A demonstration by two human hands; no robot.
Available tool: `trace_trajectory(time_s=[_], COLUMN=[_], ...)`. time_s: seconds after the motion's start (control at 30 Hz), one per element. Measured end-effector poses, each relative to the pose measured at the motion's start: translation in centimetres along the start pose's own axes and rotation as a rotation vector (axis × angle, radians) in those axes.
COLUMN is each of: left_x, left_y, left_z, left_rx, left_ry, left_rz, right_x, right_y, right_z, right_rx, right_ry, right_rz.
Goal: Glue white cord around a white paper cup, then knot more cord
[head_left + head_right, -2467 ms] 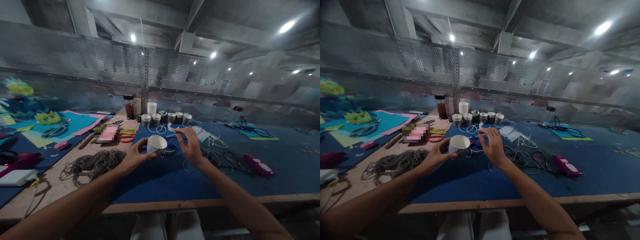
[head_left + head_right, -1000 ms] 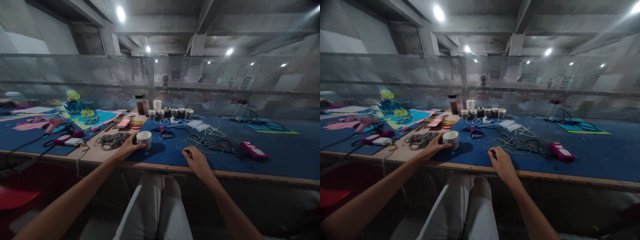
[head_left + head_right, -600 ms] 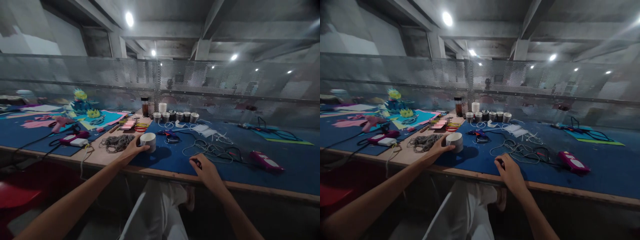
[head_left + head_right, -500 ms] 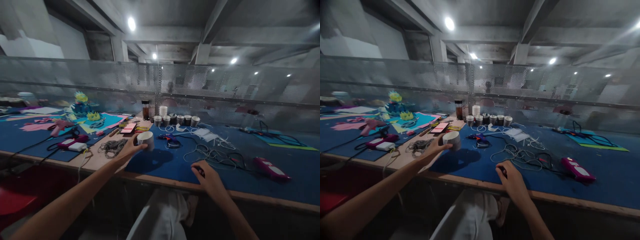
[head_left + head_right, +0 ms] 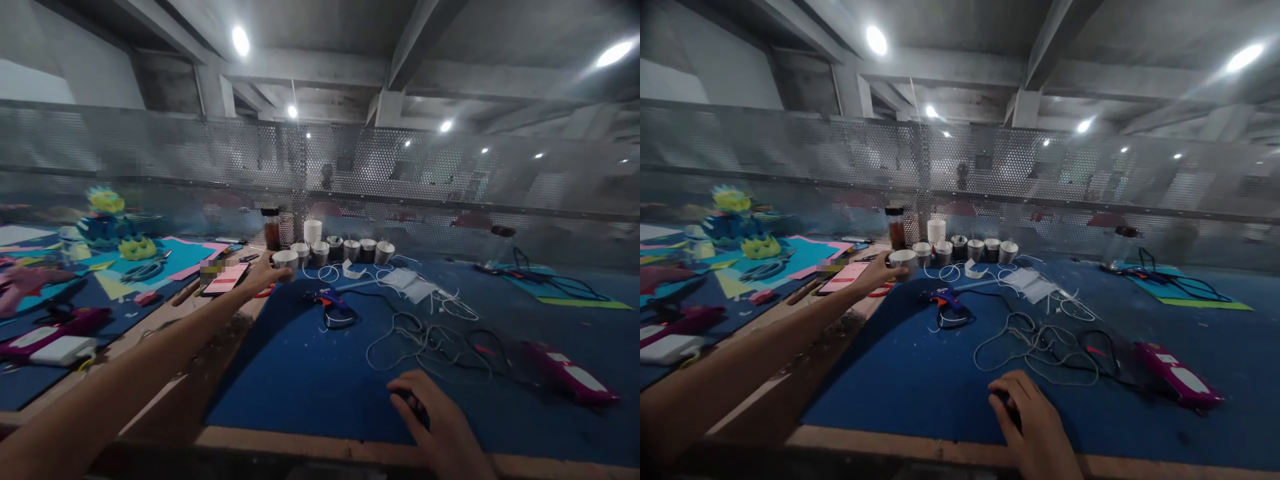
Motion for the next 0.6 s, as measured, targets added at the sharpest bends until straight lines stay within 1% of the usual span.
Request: trace_trajectory(time_s=[0.07, 0.17, 0.27, 0.33, 0.4, 0.43, 0.53, 0.57, 0.6], left_x=[0.9, 1.5, 1.2, 0.6, -0.2, -0.7, -2.0, -2.5, -3.1], left_y=[1.2, 2.5, 2.8, 2.5, 1.9, 1.6, 1.1, 0.7, 0.7], left_z=[-0.8, -1.4, -1.4, -0.8, 0.6, 1.6, 6.0, 7.6, 9.1], left_rx=[0.031, 0.078, 0.115, 0.134, 0.156, 0.175, 0.266, 0.381, 0.502], left_ry=[0.012, 0.025, 0.051, 0.071, 0.075, 0.063, -0.044, -0.102, -0.158], left_rz=[0.003, 0.002, -0.003, -0.015, -0.023, -0.026, -0.053, -0.109, -0.124], right_x=[0.0, 0.0, 0.0, 0.0, 0.0, 0.0, 0.0, -0.1, -0.1], right_y=[-0.1, -0.2, -0.1, 0.0, 0.0, 0.1, 0.2, 0.1, 0.0], right_z=[0.0, -0.1, -0.1, 0.1, 0.1, 0.1, 0.1, 0.1, 0.1], right_rx=[-0.008, -0.023, -0.041, -0.053, -0.059, -0.059, -0.055, -0.057, -0.062], right_ry=[0.001, 0.03, 0.031, 0.013, 0.01, 0.011, 0.011, 0.01, 0.011], right_rz=[0.002, 0.016, 0.038, 0.037, 0.04, 0.048, 0.062, 0.056, 0.052])
Point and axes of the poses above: each hand's wrist, its own x-axis towards the middle knuckle, its own z-axis out of the back of the hand, y = z × x, the point moved 6 cm from there along x, towards the middle knuckle, and after that the axes turned 8 degrees about -x, right-handed, at the moved point
